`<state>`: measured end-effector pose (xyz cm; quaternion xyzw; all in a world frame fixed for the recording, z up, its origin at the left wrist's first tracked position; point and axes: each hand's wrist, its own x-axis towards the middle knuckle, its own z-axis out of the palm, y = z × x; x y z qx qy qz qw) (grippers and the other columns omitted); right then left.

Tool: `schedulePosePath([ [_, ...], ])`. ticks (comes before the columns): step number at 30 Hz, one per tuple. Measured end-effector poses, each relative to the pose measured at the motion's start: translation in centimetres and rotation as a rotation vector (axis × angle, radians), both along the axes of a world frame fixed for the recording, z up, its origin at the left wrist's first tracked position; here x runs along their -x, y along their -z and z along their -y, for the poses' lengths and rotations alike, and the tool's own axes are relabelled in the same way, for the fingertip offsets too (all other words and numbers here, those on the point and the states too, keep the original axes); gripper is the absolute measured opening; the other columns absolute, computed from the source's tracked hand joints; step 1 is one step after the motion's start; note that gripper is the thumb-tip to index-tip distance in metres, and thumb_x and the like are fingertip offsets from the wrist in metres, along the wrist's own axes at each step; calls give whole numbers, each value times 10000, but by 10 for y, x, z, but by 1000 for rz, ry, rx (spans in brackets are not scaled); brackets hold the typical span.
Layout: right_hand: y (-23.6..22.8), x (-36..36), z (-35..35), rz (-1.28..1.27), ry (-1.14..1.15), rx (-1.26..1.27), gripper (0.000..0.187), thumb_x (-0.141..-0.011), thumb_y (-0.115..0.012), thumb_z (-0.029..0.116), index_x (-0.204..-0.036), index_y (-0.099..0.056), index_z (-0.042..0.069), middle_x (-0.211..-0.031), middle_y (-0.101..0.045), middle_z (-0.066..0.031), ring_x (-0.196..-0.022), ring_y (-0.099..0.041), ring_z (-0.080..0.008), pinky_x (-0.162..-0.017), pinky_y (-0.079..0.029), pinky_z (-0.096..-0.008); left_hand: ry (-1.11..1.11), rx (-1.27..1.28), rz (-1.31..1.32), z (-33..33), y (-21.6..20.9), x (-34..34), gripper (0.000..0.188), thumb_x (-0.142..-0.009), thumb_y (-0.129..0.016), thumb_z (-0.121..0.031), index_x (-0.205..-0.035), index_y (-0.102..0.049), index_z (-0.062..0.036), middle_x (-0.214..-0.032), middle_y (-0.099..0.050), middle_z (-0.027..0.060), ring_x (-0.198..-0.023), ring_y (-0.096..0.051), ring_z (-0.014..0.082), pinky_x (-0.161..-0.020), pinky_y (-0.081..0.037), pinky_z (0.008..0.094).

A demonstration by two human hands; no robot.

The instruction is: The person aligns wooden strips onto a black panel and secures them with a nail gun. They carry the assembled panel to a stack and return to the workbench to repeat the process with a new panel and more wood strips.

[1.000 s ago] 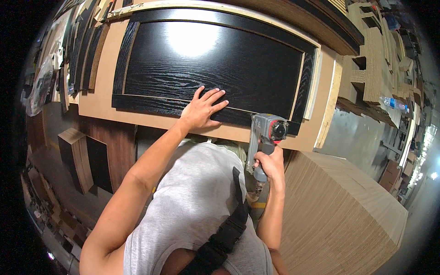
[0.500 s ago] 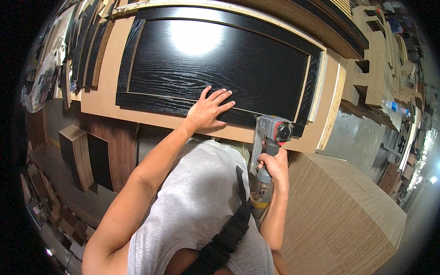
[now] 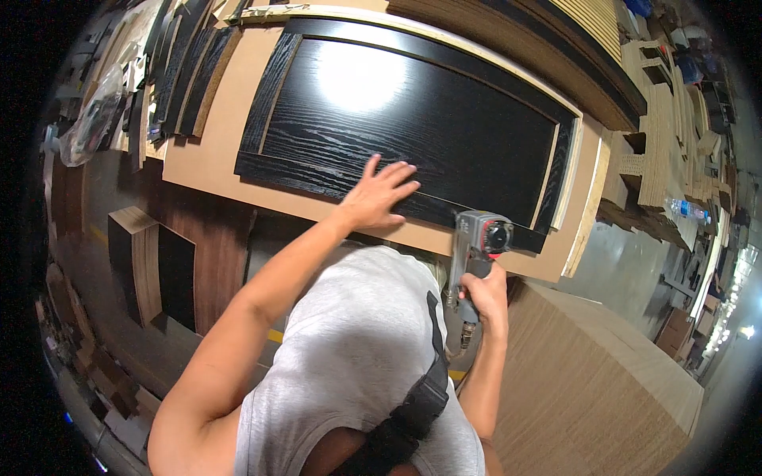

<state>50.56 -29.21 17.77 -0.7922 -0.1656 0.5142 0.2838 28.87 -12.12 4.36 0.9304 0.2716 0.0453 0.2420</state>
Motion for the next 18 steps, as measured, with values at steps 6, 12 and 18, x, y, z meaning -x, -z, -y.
schedulePosePath([
  [6,12,51,-27,-84,-111,-72,144,-705,-609,-64,-845,-601,-33,-652,-608,-51,-489,-576,-143,-479,-456,-291,-204,-64,-35,-23,3,105,787,-723,-831,-387,-1421,-523,-194,-1544,-393,108,-1449,-330,280,-1179,-155,645],
  [12,12,77,-48,-61,-152,-64,179,-700,-596,-72,-876,-614,-41,-631,-597,-53,-494,-578,-150,-483,-460,-294,-202,-105,-4,-29,3,118,764,-718,-819,-451,-1398,-549,-233,-1528,-421,78,-1423,-367,263,-1180,-231,553],
  [18,-2,92,-61,-38,-130,16,231,-699,-591,-82,-922,-626,-35,-657,-601,-54,-494,-576,-151,-480,-461,-299,-187,-109,12,-30,8,122,742,-735,-804,-478,-1390,-558,-231,-1531,-416,80,-1429,-356,263,-1179,-235,552],
])
